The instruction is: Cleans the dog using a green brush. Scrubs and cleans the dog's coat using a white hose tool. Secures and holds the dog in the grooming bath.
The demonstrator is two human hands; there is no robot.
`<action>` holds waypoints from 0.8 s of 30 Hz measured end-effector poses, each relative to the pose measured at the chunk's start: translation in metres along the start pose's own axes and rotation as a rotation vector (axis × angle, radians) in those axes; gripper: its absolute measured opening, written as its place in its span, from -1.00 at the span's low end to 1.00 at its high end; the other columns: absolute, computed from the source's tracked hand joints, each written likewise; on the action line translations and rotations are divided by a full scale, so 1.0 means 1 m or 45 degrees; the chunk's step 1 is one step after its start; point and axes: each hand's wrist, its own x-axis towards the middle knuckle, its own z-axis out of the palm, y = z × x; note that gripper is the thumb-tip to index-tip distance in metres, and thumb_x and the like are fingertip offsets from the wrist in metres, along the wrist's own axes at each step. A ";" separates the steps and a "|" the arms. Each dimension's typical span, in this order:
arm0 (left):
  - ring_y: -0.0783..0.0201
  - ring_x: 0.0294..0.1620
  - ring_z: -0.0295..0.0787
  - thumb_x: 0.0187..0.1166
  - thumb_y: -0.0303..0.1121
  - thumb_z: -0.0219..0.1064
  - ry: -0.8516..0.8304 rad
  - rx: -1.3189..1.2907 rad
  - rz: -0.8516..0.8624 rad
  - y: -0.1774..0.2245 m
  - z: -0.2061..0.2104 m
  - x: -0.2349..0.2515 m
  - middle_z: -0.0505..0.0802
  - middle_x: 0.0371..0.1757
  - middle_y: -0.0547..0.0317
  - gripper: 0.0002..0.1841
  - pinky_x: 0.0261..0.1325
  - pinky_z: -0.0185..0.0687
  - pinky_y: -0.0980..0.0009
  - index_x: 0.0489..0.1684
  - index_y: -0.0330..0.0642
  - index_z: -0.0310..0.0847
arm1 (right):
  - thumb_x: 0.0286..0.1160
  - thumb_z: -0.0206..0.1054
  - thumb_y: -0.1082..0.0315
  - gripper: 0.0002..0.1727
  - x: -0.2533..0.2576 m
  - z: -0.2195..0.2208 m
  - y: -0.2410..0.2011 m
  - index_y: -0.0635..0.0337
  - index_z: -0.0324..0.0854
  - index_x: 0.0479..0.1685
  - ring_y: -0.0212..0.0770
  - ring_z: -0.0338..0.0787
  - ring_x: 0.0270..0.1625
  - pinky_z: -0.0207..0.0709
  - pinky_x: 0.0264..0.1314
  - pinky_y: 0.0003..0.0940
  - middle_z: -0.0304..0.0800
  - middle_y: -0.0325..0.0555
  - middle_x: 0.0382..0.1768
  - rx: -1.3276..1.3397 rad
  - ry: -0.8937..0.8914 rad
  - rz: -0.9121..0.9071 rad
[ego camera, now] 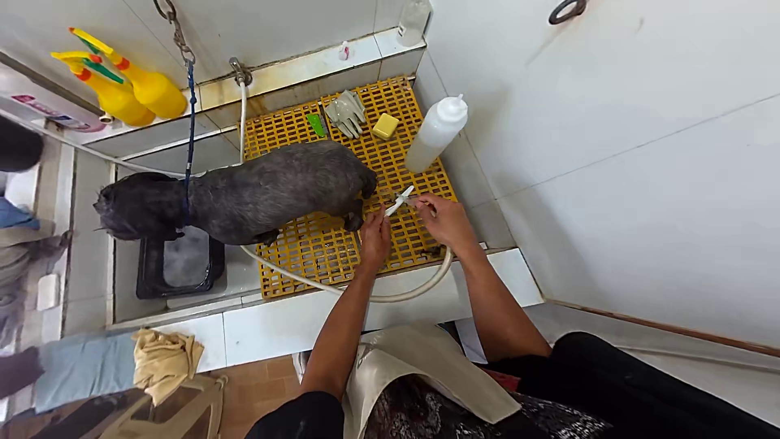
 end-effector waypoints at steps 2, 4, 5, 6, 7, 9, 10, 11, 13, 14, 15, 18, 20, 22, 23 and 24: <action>0.08 -0.06 0.82 0.79 -0.41 0.13 -0.025 -0.082 -0.134 0.009 0.001 0.003 0.77 0.21 -0.24 -0.58 0.11 0.77 0.19 0.58 -0.32 0.51 | 0.83 0.13 0.17 -0.65 0.002 -0.001 0.001 0.16 0.71 0.26 0.19 0.79 0.17 0.53 0.33 0.27 0.83 0.19 0.04 -0.055 -0.105 0.092; 0.10 -0.03 0.83 0.82 -0.38 0.11 -0.047 -0.288 -0.336 0.019 0.005 0.012 0.78 0.23 -0.19 -0.56 0.12 0.77 0.17 0.64 -0.27 0.44 | 0.84 0.13 0.12 -0.63 0.005 0.000 0.005 0.18 0.70 0.26 0.24 0.79 0.12 0.53 0.26 0.33 0.82 0.22 0.00 -0.091 -0.181 0.102; 0.16 -0.09 0.82 0.84 -0.35 0.09 -0.024 -0.435 -0.439 0.021 0.010 0.017 0.81 0.16 -0.14 -0.56 0.05 0.77 0.22 0.65 -0.24 0.42 | 0.83 0.13 0.12 -0.63 0.004 0.002 0.006 0.18 0.70 0.22 0.23 0.79 0.06 0.54 0.20 0.34 0.82 0.22 -0.05 -0.089 -0.188 0.076; 0.22 -0.14 0.81 0.86 -0.33 0.07 0.008 -0.579 -0.514 0.023 0.014 0.026 0.82 0.11 -0.09 -0.57 0.00 0.77 0.27 0.65 -0.22 0.40 | 0.83 0.14 0.12 -0.64 0.004 0.001 0.004 0.18 0.71 0.19 0.22 0.80 0.04 0.55 0.18 0.34 0.82 0.20 -0.07 -0.068 -0.172 0.046; 0.26 -0.20 0.75 0.87 -0.30 0.05 0.050 -0.706 -0.550 0.027 0.020 0.036 0.81 0.04 -0.05 -0.57 -0.06 0.72 0.31 0.64 -0.20 0.40 | 0.83 0.15 0.14 -0.65 0.004 -0.002 0.000 0.19 0.71 0.17 0.21 0.79 0.03 0.54 0.18 0.35 0.81 0.20 -0.08 -0.030 -0.140 0.023; 0.30 -0.21 0.68 0.90 -0.25 -0.02 0.135 -0.888 -0.571 0.039 0.027 0.055 0.78 0.02 -0.01 -0.57 -0.06 0.65 0.32 0.64 -0.21 0.38 | 0.82 0.17 0.15 -0.68 -0.001 -0.004 -0.004 0.19 0.72 0.10 0.11 0.78 -0.10 0.57 0.05 0.26 0.79 0.12 -0.18 0.049 -0.046 -0.036; 0.31 -0.19 0.67 0.91 -0.22 -0.06 0.189 -0.951 -0.581 0.047 0.027 0.065 0.76 0.05 0.01 -0.56 -0.04 0.64 0.34 0.63 -0.23 0.37 | 0.82 0.18 0.16 -0.69 -0.002 -0.003 -0.007 0.18 0.73 0.10 0.07 0.79 -0.13 0.59 0.03 0.23 0.80 0.09 -0.18 0.090 -0.011 -0.063; 0.34 -0.20 0.66 0.92 -0.19 -0.08 0.259 -1.003 -0.607 0.054 0.025 0.076 0.76 0.03 0.05 -0.58 -0.06 0.62 0.38 0.54 -0.25 0.42 | 0.82 0.18 0.14 -0.68 -0.004 -0.001 -0.009 0.16 0.73 0.12 0.02 0.81 -0.16 0.62 0.00 0.19 0.81 0.06 -0.18 0.125 0.019 -0.082; 0.32 -0.09 0.71 0.92 -0.22 -0.05 0.344 -1.106 -0.639 0.063 0.021 0.098 0.75 0.13 0.03 -0.60 0.00 0.64 0.40 0.49 -0.28 0.42 | 0.81 0.18 0.11 -0.66 -0.010 0.002 -0.013 0.13 0.73 0.16 -0.04 0.79 -0.19 0.63 -0.04 0.12 0.82 0.01 -0.18 0.193 0.072 -0.110; 0.25 0.11 0.70 0.91 -0.20 -0.04 0.276 -1.098 -0.634 0.064 0.015 0.108 0.72 0.31 -0.02 -0.56 0.16 0.63 0.34 0.60 -0.27 0.35 | 0.81 0.18 0.10 -0.66 -0.011 0.004 -0.014 0.13 0.73 0.16 -0.08 0.77 -0.23 0.62 -0.08 0.07 0.80 -0.01 -0.22 0.225 0.105 -0.137; 0.13 0.38 0.64 0.89 -0.13 0.01 0.145 -1.024 -0.622 0.060 0.008 0.117 0.62 0.52 -0.09 -0.47 0.39 0.57 0.20 0.70 -0.26 0.26 | 0.80 0.18 0.08 -0.65 -0.010 0.007 -0.014 0.12 0.73 0.15 -0.11 0.75 -0.26 0.62 -0.10 0.04 0.78 -0.03 -0.25 0.243 0.136 -0.160; -0.09 0.72 0.35 0.84 0.09 -0.02 -0.319 -0.664 -0.562 0.045 -0.017 0.124 0.33 0.80 -0.16 -0.28 0.66 0.37 -0.10 0.86 -0.19 0.04 | 0.81 0.14 0.05 -0.62 -0.009 0.020 -0.011 0.14 0.72 0.14 -0.18 0.70 -0.30 0.59 -0.13 -0.07 0.73 -0.06 -0.31 0.268 0.156 -0.155; 0.06 0.36 0.69 0.88 0.06 -0.10 -0.481 -0.589 -0.521 0.042 -0.026 0.109 0.66 0.50 -0.11 -0.40 0.38 0.60 0.05 0.67 -0.20 0.36 | 0.81 0.11 0.07 -0.62 -0.009 0.027 -0.011 0.15 0.72 0.11 -0.20 0.72 -0.29 0.61 -0.10 -0.11 0.75 -0.06 -0.30 0.246 0.129 -0.155; 0.27 -0.06 0.79 0.91 -0.04 -0.14 -0.576 -0.653 -0.490 0.042 -0.032 0.088 0.84 0.16 0.02 -0.48 0.02 0.70 0.29 0.50 -0.24 0.49 | 0.81 0.11 0.10 -0.62 -0.009 0.029 -0.018 0.15 0.76 0.11 -0.18 0.81 -0.21 0.66 0.01 -0.07 0.84 -0.04 -0.22 0.229 0.109 -0.200; 0.30 -0.19 0.78 0.92 -0.06 -0.15 -0.615 -0.662 -0.486 0.046 -0.040 0.075 0.84 0.03 0.03 -0.48 -0.09 0.72 0.35 0.41 -0.29 0.54 | 0.80 0.11 0.10 -0.62 -0.011 0.028 -0.024 0.15 0.77 0.12 -0.18 0.83 -0.18 0.67 0.04 -0.05 0.87 -0.05 -0.19 0.240 0.104 -0.238; 0.33 -0.31 0.76 0.93 -0.10 -0.15 -0.645 -0.620 -0.448 0.053 -0.051 0.061 0.84 -0.10 0.05 -0.50 -0.21 0.70 0.40 0.30 -0.35 0.57 | 0.80 0.12 0.11 -0.62 -0.013 0.023 -0.034 0.15 0.77 0.13 -0.19 0.84 -0.16 0.69 0.05 -0.04 0.88 -0.05 -0.18 0.256 0.095 -0.282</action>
